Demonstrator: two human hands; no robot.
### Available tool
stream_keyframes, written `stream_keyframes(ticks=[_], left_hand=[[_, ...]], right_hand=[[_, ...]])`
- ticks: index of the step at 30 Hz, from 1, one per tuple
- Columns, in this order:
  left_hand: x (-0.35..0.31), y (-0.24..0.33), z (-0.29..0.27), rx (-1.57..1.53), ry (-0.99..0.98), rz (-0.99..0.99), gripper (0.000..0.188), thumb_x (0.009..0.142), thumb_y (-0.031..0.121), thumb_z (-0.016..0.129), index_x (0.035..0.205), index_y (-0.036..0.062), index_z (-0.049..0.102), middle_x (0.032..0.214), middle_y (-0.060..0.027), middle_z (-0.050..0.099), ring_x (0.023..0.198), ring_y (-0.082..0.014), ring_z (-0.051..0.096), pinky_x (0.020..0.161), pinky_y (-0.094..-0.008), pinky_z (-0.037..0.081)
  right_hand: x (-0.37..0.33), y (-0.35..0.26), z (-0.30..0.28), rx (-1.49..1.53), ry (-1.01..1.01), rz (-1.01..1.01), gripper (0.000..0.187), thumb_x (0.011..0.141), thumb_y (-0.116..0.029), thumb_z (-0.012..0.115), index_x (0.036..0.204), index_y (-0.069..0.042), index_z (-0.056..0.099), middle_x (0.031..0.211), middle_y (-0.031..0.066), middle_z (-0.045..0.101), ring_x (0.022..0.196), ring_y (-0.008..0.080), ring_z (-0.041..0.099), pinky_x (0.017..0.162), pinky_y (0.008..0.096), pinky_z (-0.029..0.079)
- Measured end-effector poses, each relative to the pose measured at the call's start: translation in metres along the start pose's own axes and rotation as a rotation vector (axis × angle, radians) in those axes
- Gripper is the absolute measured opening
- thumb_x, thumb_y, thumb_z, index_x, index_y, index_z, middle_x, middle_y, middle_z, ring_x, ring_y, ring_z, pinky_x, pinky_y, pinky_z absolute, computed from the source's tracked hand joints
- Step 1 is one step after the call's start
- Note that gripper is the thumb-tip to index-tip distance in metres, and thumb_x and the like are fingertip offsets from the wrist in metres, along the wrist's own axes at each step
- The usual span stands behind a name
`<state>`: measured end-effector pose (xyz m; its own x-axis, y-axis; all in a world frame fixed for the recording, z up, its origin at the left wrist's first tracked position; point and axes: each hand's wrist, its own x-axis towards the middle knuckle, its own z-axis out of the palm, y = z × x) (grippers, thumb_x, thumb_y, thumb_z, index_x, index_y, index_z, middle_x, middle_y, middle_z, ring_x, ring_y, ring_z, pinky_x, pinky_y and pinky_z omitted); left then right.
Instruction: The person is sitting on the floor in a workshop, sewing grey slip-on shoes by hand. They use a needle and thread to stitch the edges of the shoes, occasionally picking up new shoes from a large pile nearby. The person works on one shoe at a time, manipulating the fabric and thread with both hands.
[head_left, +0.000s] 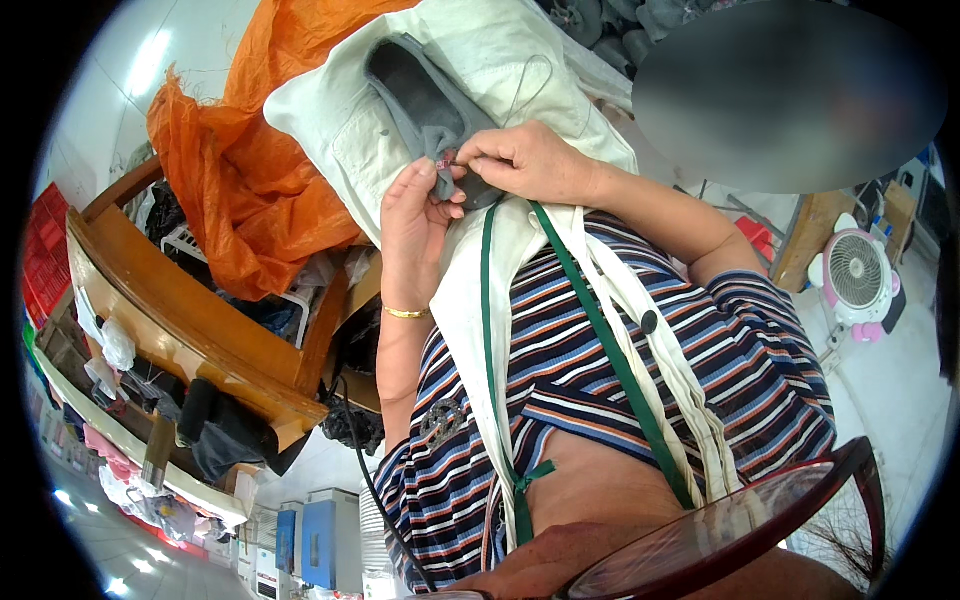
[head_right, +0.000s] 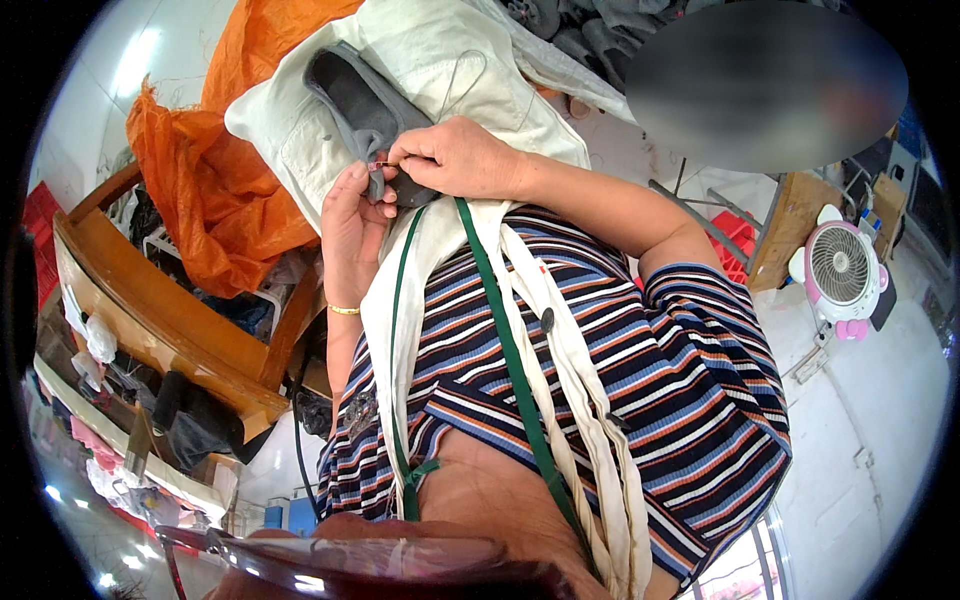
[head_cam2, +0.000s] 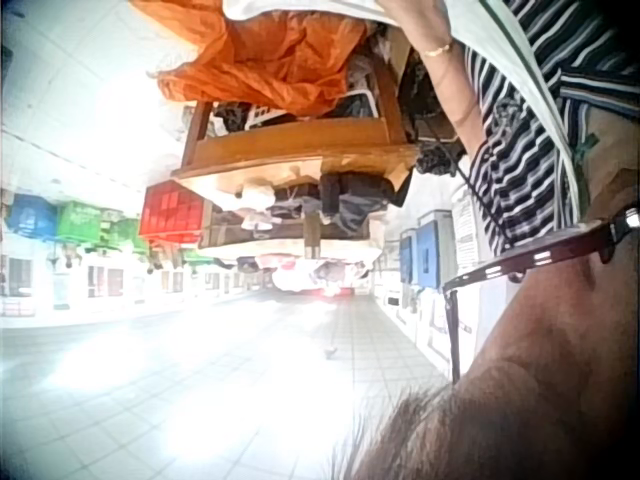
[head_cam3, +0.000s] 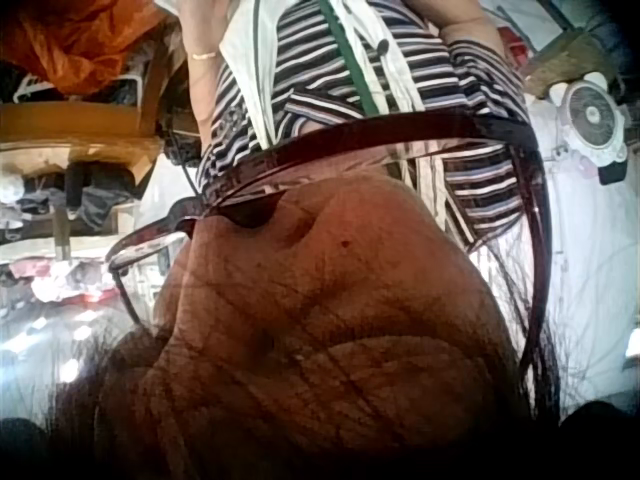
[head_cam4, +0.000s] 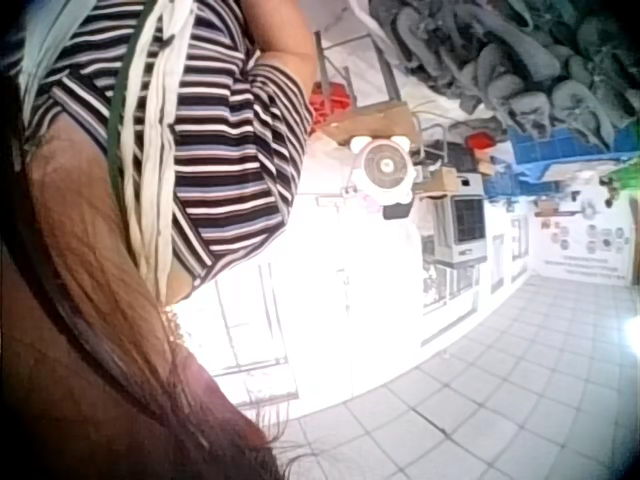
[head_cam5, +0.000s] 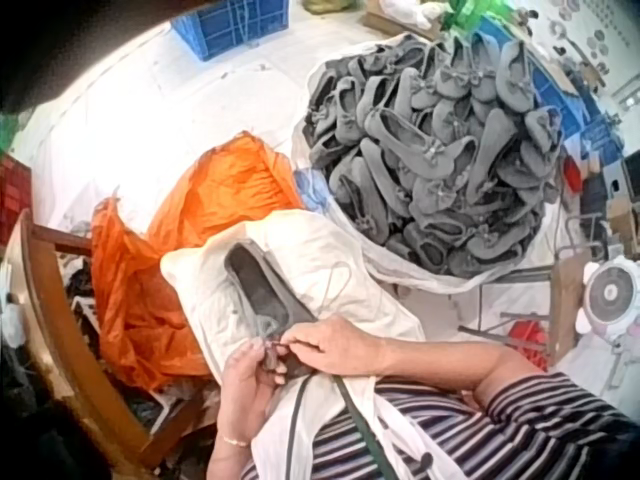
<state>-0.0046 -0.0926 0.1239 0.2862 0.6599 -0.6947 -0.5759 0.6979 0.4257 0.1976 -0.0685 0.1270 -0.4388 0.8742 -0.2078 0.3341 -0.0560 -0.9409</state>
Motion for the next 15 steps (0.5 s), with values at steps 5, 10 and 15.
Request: stream_keyframes(ticks=[5,10,15], left_hand=[[-0.002,-0.009,-0.004,0.010,0.044,0.056,0.015,0.094,0.008,0.067,0.105,-0.0010,0.067,0.091,-0.0106,0.072,0.069,-0.0122,0.065,0.060,-0.0237,0.052],[-0.002,-0.012,-0.006,0.063,0.084,0.044,0.015,0.090,0.006,0.071,0.104,0.0000,0.069,0.088,-0.0092,0.072,0.067,-0.0111,0.064,0.060,-0.0227,0.051],[-0.002,-0.010,-0.008,0.104,0.084,-0.003,0.014,0.092,0.004,0.069,0.105,0.0009,0.067,0.087,-0.0107,0.072,0.065,-0.0125,0.064,0.059,-0.0235,0.051]], right_hand=[[-0.001,-0.002,-0.006,0.139,-0.127,0.172,0.016,0.092,-0.014,0.060,0.101,-0.003,0.069,0.078,0.0072,0.068,0.061,0.0128,0.059,0.061,0.0265,0.049],[-0.003,0.005,-0.001,0.208,-0.154,0.253,0.015,0.096,-0.014,0.060,0.102,-0.002,0.067,0.075,0.0036,0.065,0.062,0.0085,0.058,0.059,0.0258,0.048],[-0.003,0.003,0.003,0.196,-0.140,0.270,0.015,0.096,-0.014,0.061,0.101,-0.002,0.067,0.075,0.0025,0.064,0.062,0.0080,0.058,0.059,0.0246,0.048]])
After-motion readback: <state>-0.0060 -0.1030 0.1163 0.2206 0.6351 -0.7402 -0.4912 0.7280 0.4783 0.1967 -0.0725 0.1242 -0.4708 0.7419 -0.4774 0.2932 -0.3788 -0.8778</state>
